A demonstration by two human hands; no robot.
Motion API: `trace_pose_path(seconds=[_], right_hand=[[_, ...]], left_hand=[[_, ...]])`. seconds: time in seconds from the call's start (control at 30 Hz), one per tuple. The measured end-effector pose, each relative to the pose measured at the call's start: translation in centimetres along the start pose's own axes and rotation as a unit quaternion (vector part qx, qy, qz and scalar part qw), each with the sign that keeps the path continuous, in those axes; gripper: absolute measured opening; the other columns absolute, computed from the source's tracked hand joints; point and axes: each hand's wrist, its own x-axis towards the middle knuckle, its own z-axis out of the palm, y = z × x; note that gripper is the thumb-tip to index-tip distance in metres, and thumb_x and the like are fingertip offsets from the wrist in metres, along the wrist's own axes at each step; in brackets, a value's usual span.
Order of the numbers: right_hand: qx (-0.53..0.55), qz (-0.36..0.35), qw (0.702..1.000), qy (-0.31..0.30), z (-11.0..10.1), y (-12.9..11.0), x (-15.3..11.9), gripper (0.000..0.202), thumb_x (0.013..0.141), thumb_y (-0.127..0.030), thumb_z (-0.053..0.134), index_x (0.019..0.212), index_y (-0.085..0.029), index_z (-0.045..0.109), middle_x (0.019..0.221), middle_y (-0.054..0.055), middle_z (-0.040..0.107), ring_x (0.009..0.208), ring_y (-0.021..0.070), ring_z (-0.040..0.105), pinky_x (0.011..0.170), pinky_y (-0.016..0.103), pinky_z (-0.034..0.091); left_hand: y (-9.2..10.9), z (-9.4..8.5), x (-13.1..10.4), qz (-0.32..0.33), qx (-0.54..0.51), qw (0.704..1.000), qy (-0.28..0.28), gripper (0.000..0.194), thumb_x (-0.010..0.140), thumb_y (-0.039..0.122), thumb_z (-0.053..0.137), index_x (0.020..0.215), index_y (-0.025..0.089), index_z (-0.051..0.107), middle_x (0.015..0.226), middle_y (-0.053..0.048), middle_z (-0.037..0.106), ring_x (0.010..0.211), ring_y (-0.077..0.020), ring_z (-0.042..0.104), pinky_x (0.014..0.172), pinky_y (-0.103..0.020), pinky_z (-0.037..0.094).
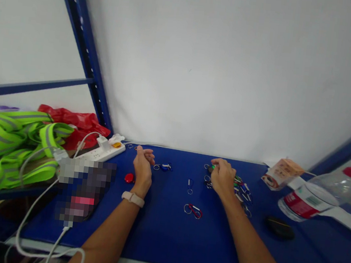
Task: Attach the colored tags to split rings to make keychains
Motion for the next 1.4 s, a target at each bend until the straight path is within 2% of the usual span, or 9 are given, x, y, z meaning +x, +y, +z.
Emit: trace_pose_path(seconds=[0.13, 0.27, 0.47, 0.7, 0.9, 1.4], right_hand=[[0.026, -0.062, 0.997, -0.032, 0.9, -0.7, -0.6, 0.034, 0.074, -0.005, 0.038, 0.091, -0.019, 0.064, 0.093, 0.006, 0.066, 0.092, 0.0226, 0.055, 0.085, 0.034, 0.029], [0.041, -0.099, 0.993, -0.051, 1.7, -1.3, -1.0, 0.039, 0.065, 0.0, 0.04, 0.088, -0.019, 0.064, 0.089, 0.005, 0.066, 0.09, 0.0221, 0.054, 0.084, 0.034, 0.029], [0.056, -0.108, 0.991, -0.052, 2.1, -2.0, -1.1, 0.041, 0.059, 0.004, 0.04, 0.081, -0.019, 0.065, 0.085, 0.005, 0.065, 0.087, 0.0212, 0.052, 0.081, 0.033, 0.028], [0.106, -0.108, 0.987, -0.06, 1.6, -1.8, -1.0, 0.039, 0.065, 0.003, 0.037, 0.08, -0.019, 0.065, 0.084, 0.004, 0.065, 0.085, 0.02, 0.052, 0.083, 0.032, 0.029], [0.106, -0.1, 0.988, -0.059, 1.2, -1.9, -0.9, 0.038, 0.066, 0.003, 0.037, 0.079, -0.018, 0.065, 0.083, 0.004, 0.065, 0.085, 0.0203, 0.052, 0.082, 0.033, 0.029], [0.066, -0.102, 0.991, -0.05, 1.9, -1.7, -1.2, 0.041, 0.056, 0.005, 0.04, 0.079, -0.019, 0.064, 0.08, 0.003, 0.066, 0.081, 0.0201, 0.054, 0.079, 0.032, 0.029]], left_hand=[[-0.3, -0.1, 0.0, 0.034, 0.058, 0.997, 0.026, 0.061, 0.087, 0.068, 0.035, 0.074, 0.014, 0.059, 0.062, -0.001, 0.055, 0.052, -0.0103, 0.05, 0.052, -0.023, 0.041], [-1.2, -0.3, 0.5, 0.028, 0.119, 0.992, 0.022, 0.05, 0.088, 0.058, 0.041, 0.075, 0.014, 0.06, 0.066, -0.002, 0.058, 0.059, -0.0126, 0.054, 0.059, -0.025, 0.043], [-2.2, -0.2, 0.5, 0.044, 0.173, 0.983, -0.044, 0.027, 0.082, 0.037, 0.049, 0.08, 0.015, 0.064, 0.076, -0.003, 0.065, 0.073, -0.0163, 0.062, 0.071, -0.028, 0.048], [-2.1, -0.4, 0.2, 0.081, 0.186, 0.976, -0.084, 0.033, 0.087, 0.034, 0.039, 0.079, 0.017, 0.066, 0.085, -0.006, 0.07, 0.087, -0.0201, 0.066, 0.084, -0.034, 0.05], [-2.4, -0.5, 0.3, 0.082, 0.207, 0.969, -0.109, 0.031, 0.086, 0.033, 0.041, 0.083, 0.016, 0.067, 0.088, -0.006, 0.071, 0.089, -0.0208, 0.066, 0.086, -0.035, 0.049], [-1.8, 0.1, -0.4, 0.068, 0.204, 0.969, -0.119, 0.019, 0.079, 0.021, 0.048, 0.086, 0.016, 0.065, 0.089, -0.007, 0.07, 0.086, -0.0195, 0.066, 0.082, -0.033, 0.049]])
